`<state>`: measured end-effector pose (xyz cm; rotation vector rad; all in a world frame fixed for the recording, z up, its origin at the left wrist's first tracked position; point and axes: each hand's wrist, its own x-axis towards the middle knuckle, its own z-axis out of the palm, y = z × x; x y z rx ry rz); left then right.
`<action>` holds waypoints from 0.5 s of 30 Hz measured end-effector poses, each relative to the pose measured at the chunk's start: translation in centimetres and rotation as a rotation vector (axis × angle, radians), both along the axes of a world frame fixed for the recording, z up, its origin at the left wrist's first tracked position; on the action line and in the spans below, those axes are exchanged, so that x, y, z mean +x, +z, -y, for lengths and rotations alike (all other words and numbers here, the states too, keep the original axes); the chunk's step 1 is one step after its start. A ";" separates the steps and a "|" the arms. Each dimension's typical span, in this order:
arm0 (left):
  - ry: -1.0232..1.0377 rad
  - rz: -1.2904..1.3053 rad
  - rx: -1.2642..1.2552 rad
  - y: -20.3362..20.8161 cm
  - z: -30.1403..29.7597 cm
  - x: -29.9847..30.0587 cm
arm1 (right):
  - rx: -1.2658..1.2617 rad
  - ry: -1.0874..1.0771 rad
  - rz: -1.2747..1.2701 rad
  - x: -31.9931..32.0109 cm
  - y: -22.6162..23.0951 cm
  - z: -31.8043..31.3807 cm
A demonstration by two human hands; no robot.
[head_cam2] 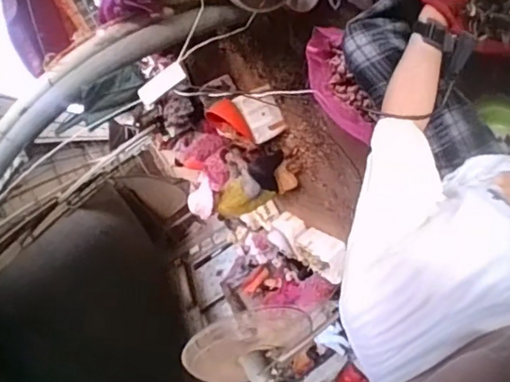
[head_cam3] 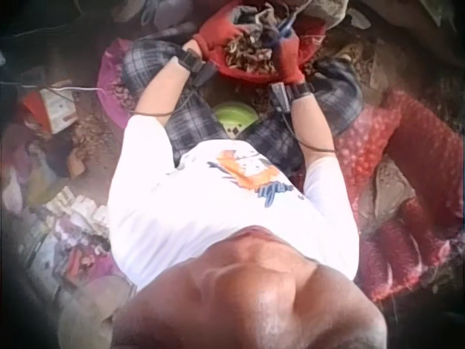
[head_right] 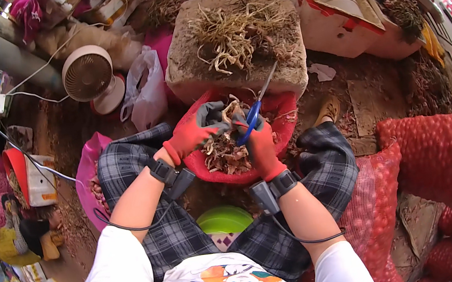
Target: Trim roots and stems from shallots or small onions using scissors and place them into a basin.
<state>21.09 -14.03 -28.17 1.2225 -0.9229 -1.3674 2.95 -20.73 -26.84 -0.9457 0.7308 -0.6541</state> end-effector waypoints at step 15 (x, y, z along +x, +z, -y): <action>0.162 0.139 0.067 2.7 -0.3 -2.8 | 0.023 0.169 0.125 -0.9 -1.3 1.1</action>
